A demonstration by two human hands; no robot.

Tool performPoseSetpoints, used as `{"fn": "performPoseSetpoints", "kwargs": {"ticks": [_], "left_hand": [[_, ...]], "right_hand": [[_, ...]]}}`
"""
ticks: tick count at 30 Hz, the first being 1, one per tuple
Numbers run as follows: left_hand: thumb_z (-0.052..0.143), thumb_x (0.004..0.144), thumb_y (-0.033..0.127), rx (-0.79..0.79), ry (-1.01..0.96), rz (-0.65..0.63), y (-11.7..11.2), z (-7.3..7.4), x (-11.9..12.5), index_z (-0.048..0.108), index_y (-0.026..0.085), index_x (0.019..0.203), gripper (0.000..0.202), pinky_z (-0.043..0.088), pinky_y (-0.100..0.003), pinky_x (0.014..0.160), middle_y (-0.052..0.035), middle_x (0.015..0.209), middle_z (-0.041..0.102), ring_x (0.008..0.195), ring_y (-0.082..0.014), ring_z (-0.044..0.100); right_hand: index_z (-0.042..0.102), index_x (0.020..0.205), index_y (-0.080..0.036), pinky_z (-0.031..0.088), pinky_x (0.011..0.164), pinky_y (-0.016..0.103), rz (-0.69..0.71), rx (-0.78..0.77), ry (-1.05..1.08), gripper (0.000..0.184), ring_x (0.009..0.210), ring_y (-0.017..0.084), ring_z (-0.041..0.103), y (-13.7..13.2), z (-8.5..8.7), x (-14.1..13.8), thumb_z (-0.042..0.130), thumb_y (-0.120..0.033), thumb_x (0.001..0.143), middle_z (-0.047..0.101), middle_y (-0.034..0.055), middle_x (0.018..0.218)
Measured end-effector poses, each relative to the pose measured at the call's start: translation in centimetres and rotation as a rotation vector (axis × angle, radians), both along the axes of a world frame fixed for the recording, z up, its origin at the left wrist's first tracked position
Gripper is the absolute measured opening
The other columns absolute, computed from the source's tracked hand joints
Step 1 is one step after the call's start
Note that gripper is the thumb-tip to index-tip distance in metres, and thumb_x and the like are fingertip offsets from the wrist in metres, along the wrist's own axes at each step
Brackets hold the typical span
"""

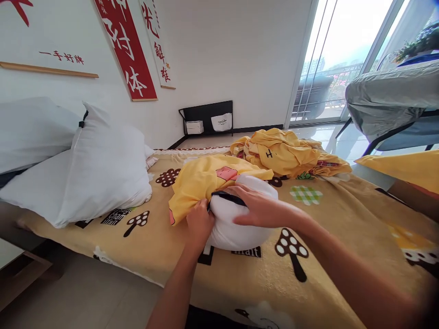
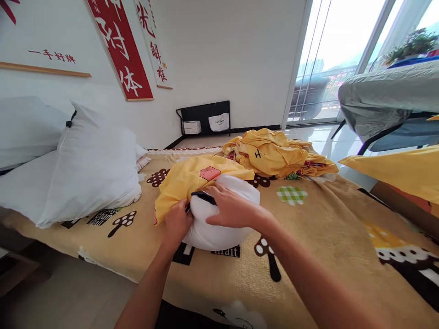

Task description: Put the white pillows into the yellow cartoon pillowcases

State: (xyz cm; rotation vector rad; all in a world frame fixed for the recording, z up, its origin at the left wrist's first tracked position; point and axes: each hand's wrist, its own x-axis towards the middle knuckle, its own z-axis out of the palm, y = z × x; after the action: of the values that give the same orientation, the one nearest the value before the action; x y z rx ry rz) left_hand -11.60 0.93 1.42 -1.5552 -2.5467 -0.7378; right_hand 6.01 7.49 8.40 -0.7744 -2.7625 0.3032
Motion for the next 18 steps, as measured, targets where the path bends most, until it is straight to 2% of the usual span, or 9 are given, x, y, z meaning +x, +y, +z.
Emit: {"fn": "performPoseSetpoints", "kwargs": {"ticks": [2, 4, 6, 8, 11, 13, 15, 18], "left_hand": [[0.045, 0.078, 0.012, -0.014, 0.004, -0.014, 0.2, 0.2, -0.2, 0.062, 0.019, 0.092, 0.023, 0.037, -0.030, 0.066, -0.0112, 0.093, 0.069, 0.089, -0.0250, 0.064], [0.045, 0.077, 0.013, -0.023, 0.004, -0.034, 0.3, 0.3, -0.2, 0.064, 0.020, 0.092, 0.025, 0.034, -0.029, 0.064, -0.0102, 0.088, 0.070, 0.084, -0.0229, 0.064], [0.046, 0.076, 0.014, -0.012, -0.002, -0.051, 0.5, 0.5, -0.2, 0.066, 0.020, 0.093, 0.027, 0.032, -0.028, 0.063, -0.0094, 0.084, 0.070, 0.079, -0.0210, 0.063], [0.046, 0.075, 0.015, 0.036, -0.032, -0.073, 0.6, 0.7, -0.7, 0.066, 0.020, 0.086, 0.023, 0.031, -0.028, 0.061, -0.0070, 0.076, 0.067, 0.072, -0.0186, 0.059], [0.051, 0.071, 0.021, 0.162, -0.188, -0.128, 1.1, 1.4, -2.2, 0.055, 0.018, 0.065, 0.008, 0.027, -0.025, 0.057, 0.0014, 0.058, 0.053, 0.060, -0.0129, 0.048], [0.054, 0.067, 0.024, 0.231, -0.318, -0.159, 1.6, 1.8, -3.4, 0.045, 0.018, 0.057, 0.015, 0.026, -0.024, 0.054, 0.0053, 0.055, 0.042, 0.057, -0.0102, 0.040], [0.054, 0.066, 0.026, 0.263, -0.383, -0.173, 2.2, 2.0, -4.0, 0.040, 0.019, 0.056, 0.019, 0.024, -0.023, 0.053, 0.0065, 0.054, 0.037, 0.057, -0.0092, 0.036], [0.052, 0.068, 0.029, 0.318, -0.344, -0.135, 2.8, 1.9, -3.9, 0.035, 0.019, 0.054, 0.024, 0.022, -0.024, 0.052, 0.0069, 0.052, 0.032, 0.055, -0.0088, 0.030]], "right_hand": [[0.041, 0.140, -0.029, 0.036, 0.102, 0.039, 0.009, 0.100, 0.109, 0.066, 0.128, 0.027, 0.042, 0.6, -1.5, 2.8, 0.062, -0.045, 0.080, 0.042, 0.0096, 0.142], [0.047, 0.136, -0.034, 0.032, 0.105, 0.046, -0.077, 0.225, 0.228, 0.055, 0.133, 0.031, 0.035, 1.1, -3.9, 4.4, 0.055, -0.051, 0.085, 0.032, 0.0082, 0.150], [0.051, 0.133, -0.034, 0.028, 0.105, 0.054, -0.149, 0.333, 0.308, 0.049, 0.136, 0.034, 0.031, 1.5, -6.1, 4.5, 0.049, -0.054, 0.088, 0.026, 0.0088, 0.153], [0.051, 0.134, -0.034, 0.027, 0.103, 0.057, -0.163, 0.404, 0.337, 0.050, 0.135, 0.036, 0.031, 1.8, -7.5, 3.5, 0.049, -0.054, 0.088, 0.027, 0.0115, 0.152], [0.050, 0.135, -0.030, 0.035, 0.096, 0.053, -0.074, 0.414, 0.301, 0.051, 0.125, 0.034, 0.041, 2.1, -7.3, 1.4, 0.052, -0.050, 0.088, 0.042, 0.0146, 0.140], [0.055, 0.130, -0.028, 0.039, 0.090, 0.049, -0.014, 0.400, 0.233, 0.044, 0.114, 0.032, 0.047, 2.2, -6.4, 0.2, 0.054, -0.042, 0.088, 0.053, 0.0135, 0.126], [0.064, 0.117, -0.024, 0.041, 0.085, 0.046, 0.023, 0.390, 0.143, 0.034, 0.105, 0.030, 0.050, 2.3, -5.6, -0.7, 0.056, -0.032, 0.086, 0.058, 0.0122, 0.114], [0.071, 0.089, -0.019, 0.043, 0.079, 0.042, 0.052, 0.376, 0.016, 0.018, 0.098, 0.027, 0.052, 2.6, -4.9, -2.0, 0.055, -0.022, 0.081, 0.061, 0.0116, 0.105]]}}
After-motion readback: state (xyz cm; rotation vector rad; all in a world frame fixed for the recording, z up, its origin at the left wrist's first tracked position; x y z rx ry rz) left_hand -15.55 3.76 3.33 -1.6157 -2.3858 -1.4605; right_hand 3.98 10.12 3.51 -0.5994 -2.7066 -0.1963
